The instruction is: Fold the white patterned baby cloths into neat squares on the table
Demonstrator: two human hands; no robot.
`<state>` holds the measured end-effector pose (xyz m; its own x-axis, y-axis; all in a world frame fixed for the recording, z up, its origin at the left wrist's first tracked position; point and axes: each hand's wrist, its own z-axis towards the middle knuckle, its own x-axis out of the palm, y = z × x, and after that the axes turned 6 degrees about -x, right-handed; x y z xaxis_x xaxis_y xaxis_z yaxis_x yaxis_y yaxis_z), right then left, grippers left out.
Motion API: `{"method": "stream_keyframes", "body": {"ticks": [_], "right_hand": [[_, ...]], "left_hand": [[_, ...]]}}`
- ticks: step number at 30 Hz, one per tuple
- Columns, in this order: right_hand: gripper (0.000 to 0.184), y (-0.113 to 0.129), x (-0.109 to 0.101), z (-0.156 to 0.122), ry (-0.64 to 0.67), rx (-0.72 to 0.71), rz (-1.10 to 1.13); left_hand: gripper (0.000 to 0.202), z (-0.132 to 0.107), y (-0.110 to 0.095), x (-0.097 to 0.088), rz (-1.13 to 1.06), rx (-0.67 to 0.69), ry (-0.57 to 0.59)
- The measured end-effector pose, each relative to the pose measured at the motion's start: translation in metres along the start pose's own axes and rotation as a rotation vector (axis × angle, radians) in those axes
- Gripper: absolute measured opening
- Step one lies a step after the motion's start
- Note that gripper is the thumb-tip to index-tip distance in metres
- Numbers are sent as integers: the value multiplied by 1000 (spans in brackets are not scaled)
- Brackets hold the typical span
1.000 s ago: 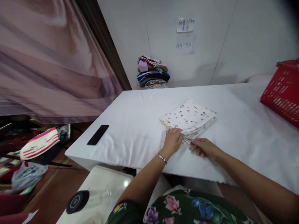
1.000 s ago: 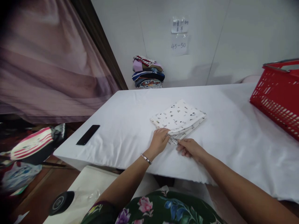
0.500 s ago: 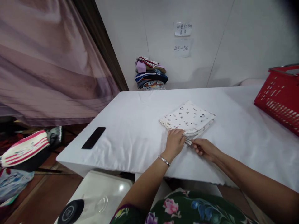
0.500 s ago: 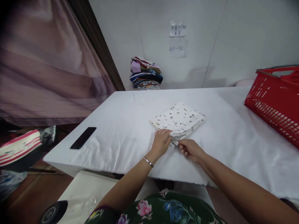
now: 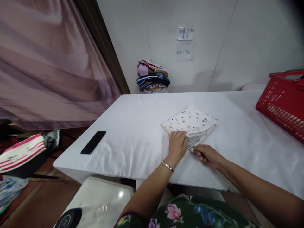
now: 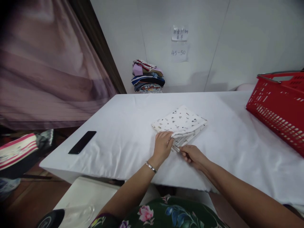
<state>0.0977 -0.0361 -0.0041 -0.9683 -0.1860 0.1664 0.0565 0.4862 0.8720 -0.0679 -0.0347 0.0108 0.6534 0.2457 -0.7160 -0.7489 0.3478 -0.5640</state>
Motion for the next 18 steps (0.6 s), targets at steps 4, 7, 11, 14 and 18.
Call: {"method": "stream_keyframes", "body": {"ticks": [4, 7, 11, 14, 18], "right_hand": [[28, -4, -1, 3, -15, -40, 38], [28, -4, -1, 4, -8, -32, 87], [27, -4, 1, 5, -2, -40, 118], [28, -4, 3, 7, 6, -62, 124], [30, -5, 6, 6, 0, -92, 124]], "left_hand": [[17, -9, -1, 12, 85, 43, 100], [19, -17, 2, 17, 114, 70, 135], [31, -23, 3, 14, 124, 88, 147], [43, -25, 2, 14, 123, 84, 133], [36, -21, 3, 21, 141, 73, 74]]}}
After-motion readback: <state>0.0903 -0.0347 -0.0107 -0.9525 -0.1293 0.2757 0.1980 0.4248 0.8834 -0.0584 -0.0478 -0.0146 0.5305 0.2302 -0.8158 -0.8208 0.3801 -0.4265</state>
